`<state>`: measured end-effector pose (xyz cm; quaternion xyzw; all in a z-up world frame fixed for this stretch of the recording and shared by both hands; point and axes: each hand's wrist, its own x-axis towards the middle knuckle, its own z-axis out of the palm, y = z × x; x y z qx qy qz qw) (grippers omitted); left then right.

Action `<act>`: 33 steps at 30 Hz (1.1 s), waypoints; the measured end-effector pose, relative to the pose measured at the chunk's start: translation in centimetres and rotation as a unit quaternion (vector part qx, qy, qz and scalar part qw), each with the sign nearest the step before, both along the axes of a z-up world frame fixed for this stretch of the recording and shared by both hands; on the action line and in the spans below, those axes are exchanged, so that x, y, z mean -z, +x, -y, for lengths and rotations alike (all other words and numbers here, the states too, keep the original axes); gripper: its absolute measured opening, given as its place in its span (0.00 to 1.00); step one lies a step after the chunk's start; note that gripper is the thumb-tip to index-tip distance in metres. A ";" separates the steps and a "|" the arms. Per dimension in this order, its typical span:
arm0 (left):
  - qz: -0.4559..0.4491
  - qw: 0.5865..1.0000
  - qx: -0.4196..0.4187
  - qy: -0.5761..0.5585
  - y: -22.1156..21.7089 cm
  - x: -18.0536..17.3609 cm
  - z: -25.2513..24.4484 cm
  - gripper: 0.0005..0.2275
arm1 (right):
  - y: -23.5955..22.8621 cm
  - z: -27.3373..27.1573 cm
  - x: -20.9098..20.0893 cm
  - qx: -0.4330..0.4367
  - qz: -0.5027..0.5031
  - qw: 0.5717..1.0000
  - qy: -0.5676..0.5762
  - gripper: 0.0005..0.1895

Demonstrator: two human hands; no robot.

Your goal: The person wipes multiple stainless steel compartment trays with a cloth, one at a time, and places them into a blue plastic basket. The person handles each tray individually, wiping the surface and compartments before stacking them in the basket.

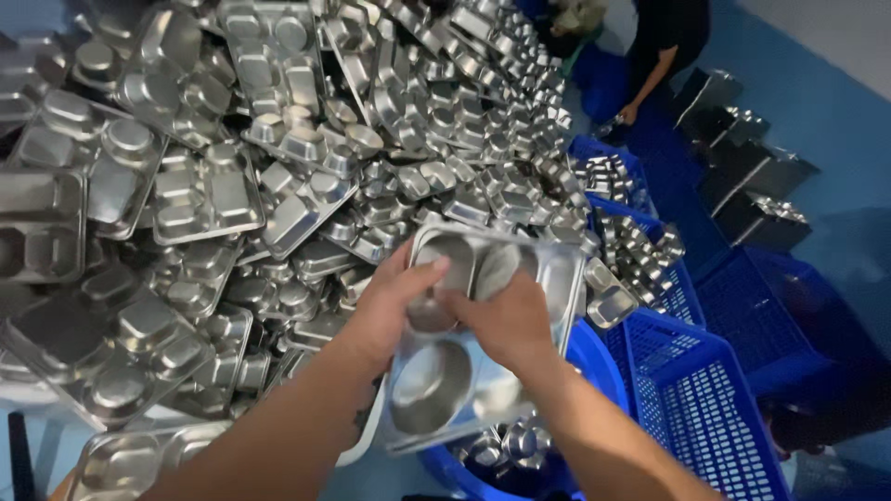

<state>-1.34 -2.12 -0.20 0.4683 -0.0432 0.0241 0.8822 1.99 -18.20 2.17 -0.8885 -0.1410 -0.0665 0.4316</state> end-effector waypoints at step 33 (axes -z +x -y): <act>-0.012 0.993 -0.113 -0.005 0.0 1.5 -4.1 0.23 | 5.0 5.3 11.6 0.007 -0.386 0.888 0.249 0.13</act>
